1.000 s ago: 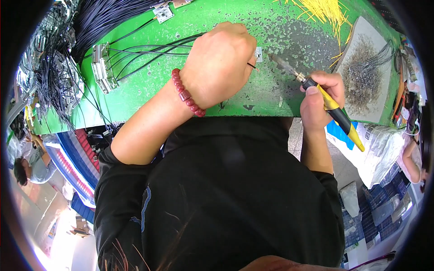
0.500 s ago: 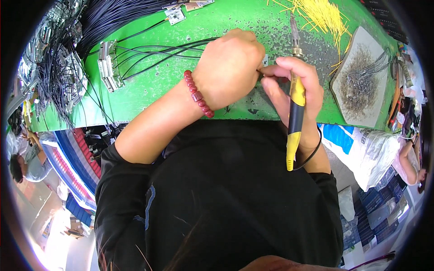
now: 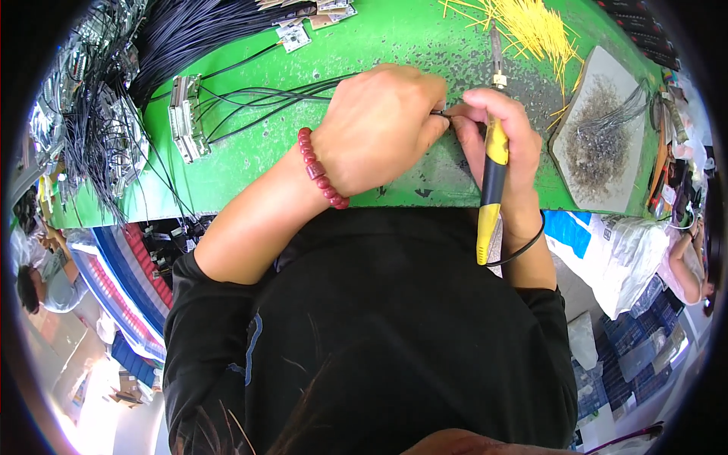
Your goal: The person solders wires to a small circuit board using a soldering iron and solder wire, then assembles the circuit board and plastic components into a plastic toy chassis.
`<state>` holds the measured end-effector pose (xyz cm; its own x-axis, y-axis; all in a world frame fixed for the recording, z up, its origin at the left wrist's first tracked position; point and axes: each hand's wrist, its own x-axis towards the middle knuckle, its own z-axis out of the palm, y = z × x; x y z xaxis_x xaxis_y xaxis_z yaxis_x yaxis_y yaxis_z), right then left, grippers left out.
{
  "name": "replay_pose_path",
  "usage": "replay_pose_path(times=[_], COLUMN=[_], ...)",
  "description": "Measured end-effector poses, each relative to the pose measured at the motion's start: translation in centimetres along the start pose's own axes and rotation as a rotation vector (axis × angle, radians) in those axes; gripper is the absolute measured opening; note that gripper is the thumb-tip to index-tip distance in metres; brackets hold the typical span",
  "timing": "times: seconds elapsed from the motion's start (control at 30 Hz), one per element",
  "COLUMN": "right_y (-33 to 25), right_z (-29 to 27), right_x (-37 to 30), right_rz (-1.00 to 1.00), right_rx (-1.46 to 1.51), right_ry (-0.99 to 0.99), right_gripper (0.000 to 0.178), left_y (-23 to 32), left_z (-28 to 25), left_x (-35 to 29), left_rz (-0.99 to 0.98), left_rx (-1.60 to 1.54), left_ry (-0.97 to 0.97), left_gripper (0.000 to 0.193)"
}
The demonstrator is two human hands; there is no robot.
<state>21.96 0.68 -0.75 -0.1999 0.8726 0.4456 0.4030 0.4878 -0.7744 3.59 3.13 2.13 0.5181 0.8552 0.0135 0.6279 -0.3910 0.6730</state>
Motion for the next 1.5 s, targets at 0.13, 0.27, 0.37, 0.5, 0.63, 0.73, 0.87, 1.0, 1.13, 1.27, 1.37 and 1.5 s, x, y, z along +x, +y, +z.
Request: replay_pose_path(times=[0.13,0.27,0.37,0.5,0.63,0.73,0.87,1.0,1.13,1.27,1.37,1.5], right_y=[0.1,-0.2,-0.2,-0.1,-0.1,-0.2,-0.2,-0.4,-0.4,-0.4,-0.5,0.1], right_z=[0.1,0.1,0.1,0.0,0.1,0.1,0.0,0.0,0.3,0.5,0.4,0.4], right_x=[-0.4,-1.3,-1.5,-1.1,-0.7,-0.6,-0.7,-1.0,-0.7,-0.3,-0.5,-0.7], right_rz=[0.033,0.128,0.152,0.137,0.091,0.079,0.060,0.072,0.101,0.043,0.249,0.165], right_rx=[-0.023,0.016,0.042,0.064,0.066,0.048,0.036,0.048,0.078,0.073,0.158,0.089], right_ry=[0.038,0.097,0.092,0.072,0.028,0.040,0.108,0.095,0.086,0.018,0.033,-0.030], right_gripper=[0.040,0.039,0.040,0.040,0.039,0.038,0.038,0.039,0.038,0.038,0.043,0.041], left_y=[0.0,0.0,0.0,-0.1,-0.1,-0.1,-0.2,-0.2,-0.1,-0.2,-0.2,-0.1], left_z=[-0.1,0.1,0.2,0.1,0.2,0.1,0.1,0.2,0.2,0.2,0.2,0.4], left_x=[0.2,0.1,0.1,0.0,0.0,0.0,0.0,0.1,0.0,-0.1,-0.1,-0.1], left_rz=[-0.023,-0.033,-0.027,-0.017,-0.012,-0.020,-0.020,-0.016,-0.021,-0.013,-0.014,-0.046], left_rx=[0.007,-0.019,-0.013,-0.009,0.010,-0.008,0.001,0.011,0.017,0.008,-0.003,-0.052], left_ry=[-0.008,0.029,0.044,0.040,0.023,0.026,0.024,0.024,0.030,0.036,0.039,0.061], left_gripper=[0.009,0.010,0.010,0.011,0.011,0.011,0.012,0.012,0.011,0.010,0.010,0.010])
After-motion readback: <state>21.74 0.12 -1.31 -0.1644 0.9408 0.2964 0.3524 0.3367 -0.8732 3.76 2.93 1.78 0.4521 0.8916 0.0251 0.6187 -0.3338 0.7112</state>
